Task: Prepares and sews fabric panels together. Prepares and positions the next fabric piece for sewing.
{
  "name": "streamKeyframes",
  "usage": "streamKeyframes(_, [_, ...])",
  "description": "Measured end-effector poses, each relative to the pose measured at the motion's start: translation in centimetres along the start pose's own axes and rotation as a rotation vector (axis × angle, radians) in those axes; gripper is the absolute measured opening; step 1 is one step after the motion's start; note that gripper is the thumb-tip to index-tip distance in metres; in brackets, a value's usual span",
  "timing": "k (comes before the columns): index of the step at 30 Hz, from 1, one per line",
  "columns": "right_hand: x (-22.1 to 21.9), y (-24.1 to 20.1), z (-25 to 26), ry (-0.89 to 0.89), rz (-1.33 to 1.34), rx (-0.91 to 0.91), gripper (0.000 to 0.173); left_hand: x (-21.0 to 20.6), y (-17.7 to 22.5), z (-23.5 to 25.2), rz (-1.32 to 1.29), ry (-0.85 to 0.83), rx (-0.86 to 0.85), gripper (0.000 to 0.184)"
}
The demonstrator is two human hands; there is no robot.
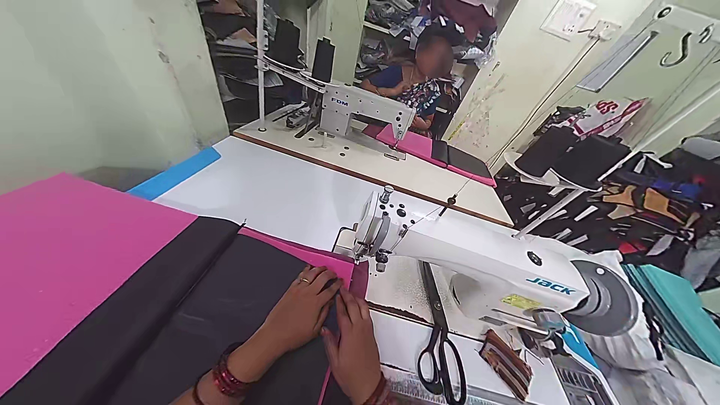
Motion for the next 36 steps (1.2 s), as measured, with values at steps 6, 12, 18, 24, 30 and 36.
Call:
streamKeyframes(6, [-1.0, 0.3, 0.0, -0.023, -0.197, -0.024, 0.057, 0.1, 0.1, 1.9, 0.011, -0.164, 0.1, 0.044])
streamKeyframes(12, [-0.3, 2.6, 2.9, -0.295, -0.144, -0.15, 0.057, -1.3, -0.4, 5.2, 0.011, -0.358, 0.229, 0.048])
streamKeyframes(18, [-0.5, 4.4, 3.9, -0.239, -0.005, -0.237, 0.054, -1.4, -1.3, 8.7, -0.026, -0.507, 0.283, 0.045])
streamKeyframes(24, [-0.5, 4.6, 4.0, -0.219, 0.0, -0.234, 0.056, -1.4, -2.1, 9.1, -0.073, -0.52, 0.23, 0.046])
streamKeyframes(30, [-0.3, 4.2, 3.0, -0.112, -0.05, -0.144, 0.05, -1.6, -2.3, 9.0, -0.079, -0.465, 0.195, 0.046])
streamKeyframes(36, [-0.5, 4.3, 3.6, -0.168, -0.06, -0.179, 0.05, -1.7, -2.6, 9.3, -0.089, -0.492, 0.221, 0.045])
Point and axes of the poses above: each hand's wrist, its own z-axis towards the middle knuckle, its own x-axis out of the back of the hand, y = z × x, the point moved 4 cm from there along z, towards the middle knuckle, and after that the axes turned 4 degrees about -z, right-handed, at the moved point
